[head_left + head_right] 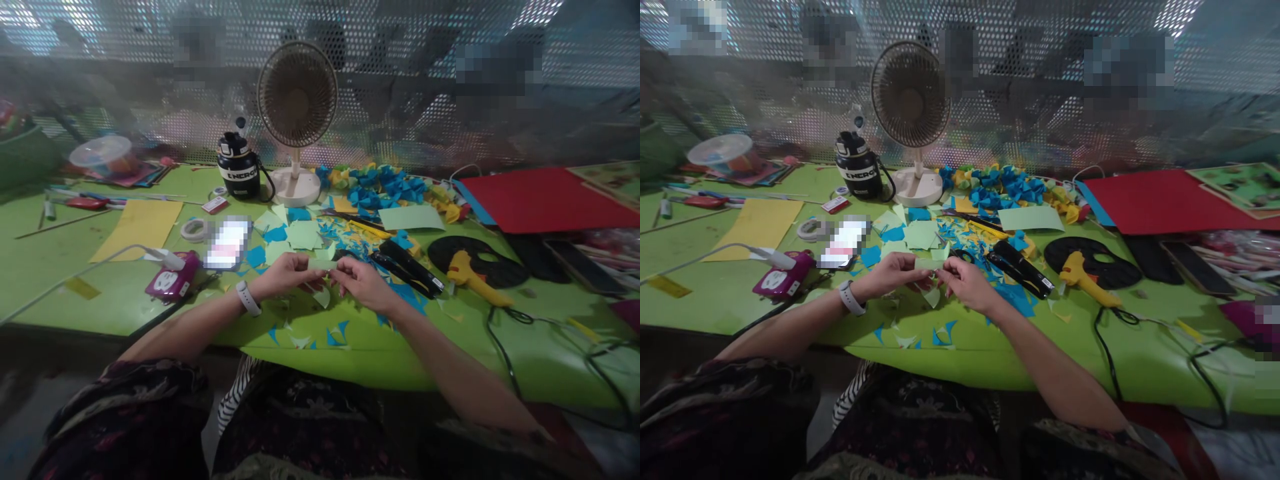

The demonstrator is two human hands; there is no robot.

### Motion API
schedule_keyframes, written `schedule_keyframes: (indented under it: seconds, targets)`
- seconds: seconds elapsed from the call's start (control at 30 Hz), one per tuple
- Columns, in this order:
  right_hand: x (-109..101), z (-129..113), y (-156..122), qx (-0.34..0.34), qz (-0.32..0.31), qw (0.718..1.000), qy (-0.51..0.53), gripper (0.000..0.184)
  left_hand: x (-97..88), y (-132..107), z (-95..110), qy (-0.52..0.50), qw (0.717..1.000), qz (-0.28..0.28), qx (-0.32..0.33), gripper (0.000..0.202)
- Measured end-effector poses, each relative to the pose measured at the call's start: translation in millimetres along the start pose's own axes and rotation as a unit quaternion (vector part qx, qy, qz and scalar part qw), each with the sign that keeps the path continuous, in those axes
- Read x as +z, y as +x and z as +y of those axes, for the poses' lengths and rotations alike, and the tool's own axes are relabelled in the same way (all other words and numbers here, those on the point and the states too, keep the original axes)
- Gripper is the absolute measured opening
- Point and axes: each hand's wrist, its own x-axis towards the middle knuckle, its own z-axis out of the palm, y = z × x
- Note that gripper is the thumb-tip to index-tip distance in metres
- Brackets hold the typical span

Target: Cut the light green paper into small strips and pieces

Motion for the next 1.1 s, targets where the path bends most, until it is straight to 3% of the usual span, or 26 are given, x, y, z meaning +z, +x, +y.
schedule_keyframes:
  seconds: [0.27,0.47,0.57,0.73,0.9,0.97,1.1]
  targets:
    - [-3.7,-6.1,-3.2,0.006,0.012,1.0,0.006,0.044,-5.4,1.7,0.8,0.016,1.0,0.0,0.02,0.038]
    - [-17.2,-6.4,-2.3,0.006,0.077,0.997,0.027,0.047,-22.0,4.2,11.8,0.003,0.997,0.066,0.039,0.033]
    - [-13.1,-2.9,-1.1,0.013,0.104,0.992,0.064,0.047,-16.7,3.7,10.8,-0.006,0.995,0.085,0.049,0.035]
    - [6.6,-0.5,-3.0,0.022,0.061,0.993,0.103,0.041,6.1,-0.2,2.6,-0.04,0.995,0.071,0.057,0.042]
    - [13.0,-0.1,-7.2,0.036,-0.007,0.997,0.069,0.033,6.6,0.4,2.3,-0.053,0.991,0.109,0.064,0.042]
    - [9.3,-0.2,-9.2,0.01,0.002,1.0,0.023,0.027,3.1,1.2,3.5,-0.054,0.991,0.108,0.056,0.041]
    - [-1.3,-0.1,-11.3,-0.136,0.119,0.976,-0.121,0.022,-0.3,1.2,4.2,-0.072,0.995,0.066,0.026,0.039]
